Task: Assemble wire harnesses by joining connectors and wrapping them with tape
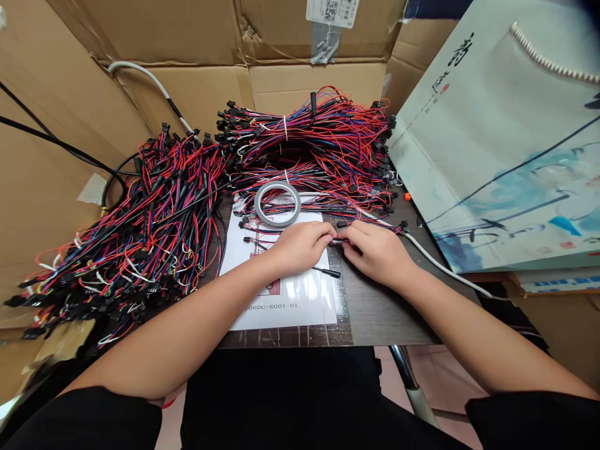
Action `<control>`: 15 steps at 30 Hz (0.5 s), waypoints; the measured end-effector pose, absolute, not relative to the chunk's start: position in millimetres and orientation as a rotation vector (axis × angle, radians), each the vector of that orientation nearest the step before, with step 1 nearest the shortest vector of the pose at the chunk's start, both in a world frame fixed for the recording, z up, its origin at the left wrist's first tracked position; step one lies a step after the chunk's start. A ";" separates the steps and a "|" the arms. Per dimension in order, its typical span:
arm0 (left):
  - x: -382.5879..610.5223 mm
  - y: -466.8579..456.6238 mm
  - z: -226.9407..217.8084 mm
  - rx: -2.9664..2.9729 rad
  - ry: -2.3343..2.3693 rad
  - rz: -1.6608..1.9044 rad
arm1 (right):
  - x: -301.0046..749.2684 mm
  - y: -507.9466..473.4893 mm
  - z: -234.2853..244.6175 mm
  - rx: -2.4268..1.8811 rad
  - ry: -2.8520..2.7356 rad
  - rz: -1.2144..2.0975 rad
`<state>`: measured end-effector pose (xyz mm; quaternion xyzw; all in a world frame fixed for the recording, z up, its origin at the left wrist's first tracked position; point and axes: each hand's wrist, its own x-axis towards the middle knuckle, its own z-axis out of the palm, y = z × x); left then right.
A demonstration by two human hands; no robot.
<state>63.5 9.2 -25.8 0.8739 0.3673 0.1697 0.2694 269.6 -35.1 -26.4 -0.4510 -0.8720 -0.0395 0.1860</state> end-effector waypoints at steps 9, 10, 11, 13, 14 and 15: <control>62.2 9.6 -25.4 2.316 0.990 0.472 | 272.1 -35.2 -27.8 -1.185 -2.407 0.044; 62.1 9.4 -25.2 2.315 0.991 0.473 | 272.0 -35.3 -27.7 -1.183 -2.401 0.065; 62.0 9.1 -25.2 2.313 0.993 0.473 | 271.7 -35.5 -27.5 -1.187 -2.396 0.083; 61.8 8.9 -25.2 2.307 0.994 0.476 | 270.7 -36.0 -26.7 -1.204 -2.385 0.121; 61.8 8.9 -25.2 2.303 0.992 0.480 | 270.2 -36.4 -26.2 -1.216 -2.378 0.135; 61.7 8.9 -25.1 2.300 0.989 0.485 | 269.6 -36.8 -25.8 -1.231 -2.369 0.145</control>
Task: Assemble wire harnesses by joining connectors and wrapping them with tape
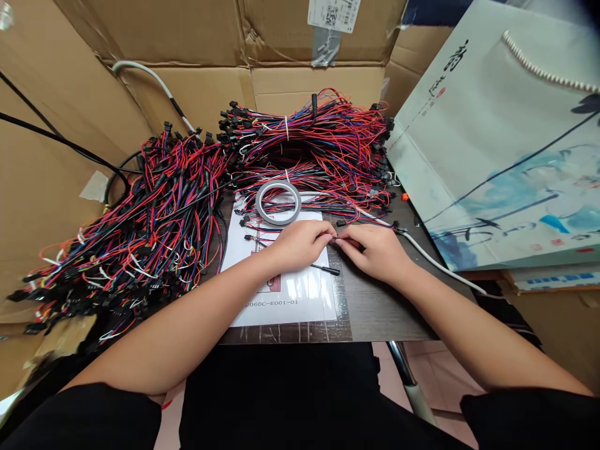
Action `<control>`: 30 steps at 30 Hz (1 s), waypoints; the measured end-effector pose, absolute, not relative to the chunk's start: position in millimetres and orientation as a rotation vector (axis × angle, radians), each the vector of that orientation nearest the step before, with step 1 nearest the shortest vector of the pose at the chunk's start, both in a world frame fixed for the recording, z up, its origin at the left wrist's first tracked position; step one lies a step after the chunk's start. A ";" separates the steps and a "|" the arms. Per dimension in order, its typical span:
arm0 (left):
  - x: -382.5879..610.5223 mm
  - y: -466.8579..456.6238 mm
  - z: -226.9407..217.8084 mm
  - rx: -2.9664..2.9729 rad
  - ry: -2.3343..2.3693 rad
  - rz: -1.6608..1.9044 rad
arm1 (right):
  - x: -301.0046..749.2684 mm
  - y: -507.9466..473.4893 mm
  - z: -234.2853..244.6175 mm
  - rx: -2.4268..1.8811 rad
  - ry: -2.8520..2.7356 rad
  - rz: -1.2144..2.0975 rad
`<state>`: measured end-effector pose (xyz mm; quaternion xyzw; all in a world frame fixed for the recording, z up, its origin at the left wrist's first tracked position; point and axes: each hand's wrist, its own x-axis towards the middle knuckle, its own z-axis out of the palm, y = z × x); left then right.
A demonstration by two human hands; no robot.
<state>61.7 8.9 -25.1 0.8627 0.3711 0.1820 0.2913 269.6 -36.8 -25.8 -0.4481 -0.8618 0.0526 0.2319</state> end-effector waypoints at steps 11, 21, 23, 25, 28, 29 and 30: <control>62.5 5.0 -23.8 2.255 1.033 0.550 | 265.0 -37.1 -26.7 -1.337 -2.267 0.213; 62.9 4.2 -23.3 2.198 0.999 0.605 | 267.3 -35.5 -25.8 -1.365 -2.343 0.198; 63.1 4.7 -24.0 2.202 1.008 0.611 | 267.4 -35.0 -25.5 -1.385 -2.368 0.183; 63.3 4.6 -24.1 2.207 1.025 0.606 | 267.4 -35.2 -25.0 -1.391 -2.389 0.162; 63.3 3.4 -23.0 2.196 1.036 0.597 | 267.6 -36.7 -23.8 -1.382 -2.431 0.116; 63.2 2.9 -22.4 2.186 1.032 0.598 | 267.8 -37.4 -23.4 -1.380 -2.448 0.095; 63.0 2.4 -21.6 2.177 1.028 0.600 | 267.9 -38.1 -22.9 -1.379 -2.463 0.071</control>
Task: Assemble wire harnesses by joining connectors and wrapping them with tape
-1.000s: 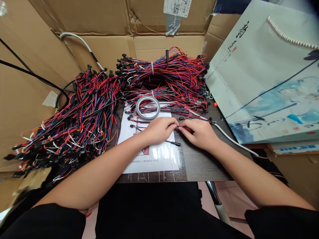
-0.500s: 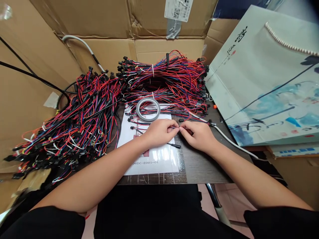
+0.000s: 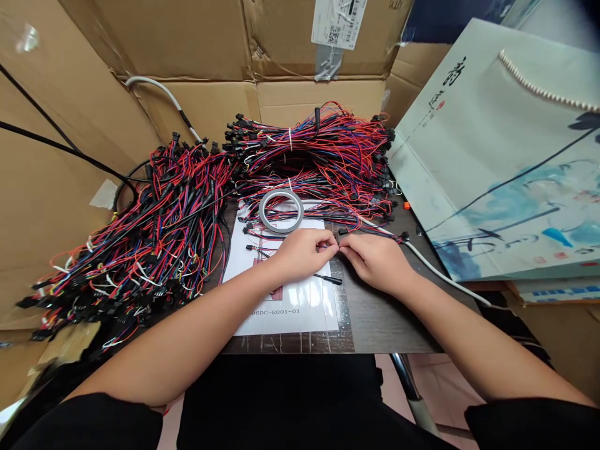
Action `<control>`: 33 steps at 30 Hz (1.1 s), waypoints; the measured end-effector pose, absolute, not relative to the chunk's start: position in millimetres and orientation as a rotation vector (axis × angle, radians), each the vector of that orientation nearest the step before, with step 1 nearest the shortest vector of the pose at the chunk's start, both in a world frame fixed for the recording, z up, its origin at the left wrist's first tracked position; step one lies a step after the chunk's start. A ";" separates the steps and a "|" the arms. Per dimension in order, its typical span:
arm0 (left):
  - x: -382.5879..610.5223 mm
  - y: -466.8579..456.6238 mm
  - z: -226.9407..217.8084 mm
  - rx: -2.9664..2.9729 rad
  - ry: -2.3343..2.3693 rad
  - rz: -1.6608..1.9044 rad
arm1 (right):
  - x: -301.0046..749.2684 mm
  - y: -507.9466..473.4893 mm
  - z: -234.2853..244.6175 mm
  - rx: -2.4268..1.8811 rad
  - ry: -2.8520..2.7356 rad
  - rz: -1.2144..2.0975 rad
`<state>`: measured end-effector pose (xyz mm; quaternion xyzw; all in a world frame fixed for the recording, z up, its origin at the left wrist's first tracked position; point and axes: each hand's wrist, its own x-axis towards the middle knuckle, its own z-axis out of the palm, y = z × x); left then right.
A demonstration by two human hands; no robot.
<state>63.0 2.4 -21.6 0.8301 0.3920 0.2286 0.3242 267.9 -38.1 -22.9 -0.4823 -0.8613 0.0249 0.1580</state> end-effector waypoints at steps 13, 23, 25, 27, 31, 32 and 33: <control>59.1 -3.6 -15.2 2.355 1.009 0.492 | 262.9 -45.6 -17.9 -1.466 -2.523 0.248; 22.1 -17.9 30.2 2.875 0.931 0.092 | 254.4 -47.5 -10.5 -1.250 -2.629 0.183; 9.3 -23.8 27.6 2.875 1.029 0.015 | 254.0 -47.1 -10.1 -1.173 -2.657 0.119; 0.6 -28.4 19.9 2.889 1.065 -0.001 | 254.0 -46.2 -11.0 -1.122 -2.681 0.085; -1.5 -32.6 6.5 2.954 1.024 0.033 | 255.5 -44.3 -11.2 -1.100 -2.648 0.104; -0.2 -33.2 6.9 2.969 1.020 0.044 | 256.7 -44.3 -9.9 -1.090 -2.606 0.107; 0.9 -33.7 9.7 2.973 1.025 0.055 | 258.3 -44.8 -8.0 -1.071 -2.545 0.097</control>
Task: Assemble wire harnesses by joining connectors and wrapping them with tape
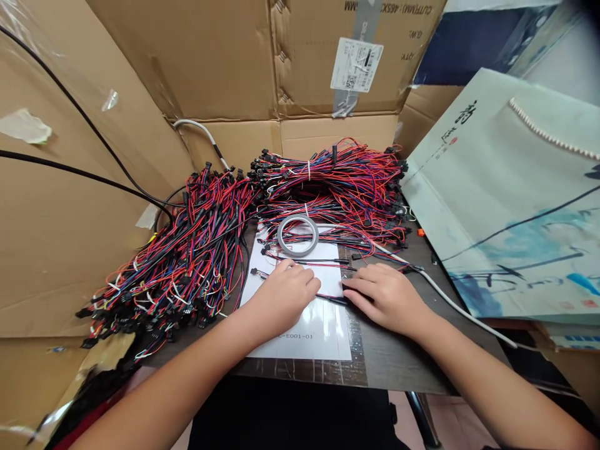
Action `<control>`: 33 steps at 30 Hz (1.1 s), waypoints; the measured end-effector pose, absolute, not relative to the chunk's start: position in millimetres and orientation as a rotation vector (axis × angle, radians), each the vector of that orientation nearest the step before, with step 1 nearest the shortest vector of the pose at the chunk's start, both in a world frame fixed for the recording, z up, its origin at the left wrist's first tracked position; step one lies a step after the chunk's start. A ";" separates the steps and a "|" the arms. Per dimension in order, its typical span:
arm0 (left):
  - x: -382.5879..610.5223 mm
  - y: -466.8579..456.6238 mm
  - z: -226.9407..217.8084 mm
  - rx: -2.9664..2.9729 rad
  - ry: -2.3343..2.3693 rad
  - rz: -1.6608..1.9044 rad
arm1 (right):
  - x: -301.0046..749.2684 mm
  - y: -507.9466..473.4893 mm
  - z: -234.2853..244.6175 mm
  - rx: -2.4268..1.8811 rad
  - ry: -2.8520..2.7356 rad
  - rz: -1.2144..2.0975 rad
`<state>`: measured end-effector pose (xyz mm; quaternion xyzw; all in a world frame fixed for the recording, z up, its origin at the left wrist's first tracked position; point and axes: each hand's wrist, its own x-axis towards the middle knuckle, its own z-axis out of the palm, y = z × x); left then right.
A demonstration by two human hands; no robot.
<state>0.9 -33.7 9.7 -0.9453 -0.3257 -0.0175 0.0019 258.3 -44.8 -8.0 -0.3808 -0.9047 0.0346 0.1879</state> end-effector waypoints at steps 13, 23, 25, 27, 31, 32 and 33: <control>-79.7 -26.2 114.7 -1.936 -1.725 -0.942 | 262.9 -50.4 -7.7 -1.069 -2.190 -0.323; -140.0 -7.5 85.3 -1.889 -1.924 -0.177 | 262.1 -28.9 -23.2 -1.292 -2.448 0.007; -127.9 -14.2 84.1 -2.037 -1.803 -0.205 | 261.4 -29.7 -22.8 -1.304 -2.442 0.013; -105.5 -22.3 83.4 -2.228 -1.676 -0.291 | 260.4 -29.8 -22.2 -1.308 -2.431 0.013; -50.2 -24.3 67.9 -2.601 -1.385 -0.196 | 258.1 -27.8 -20.5 -1.302 -2.410 -0.003; -39.2 -20.2 59.9 -2.637 -1.356 -0.135 | 257.5 -26.9 -19.3 -1.298 -2.409 -0.006; -30.5 -14.6 50.8 -2.657 -1.337 -0.091 | 256.7 -25.6 -17.7 -1.295 -2.411 -0.010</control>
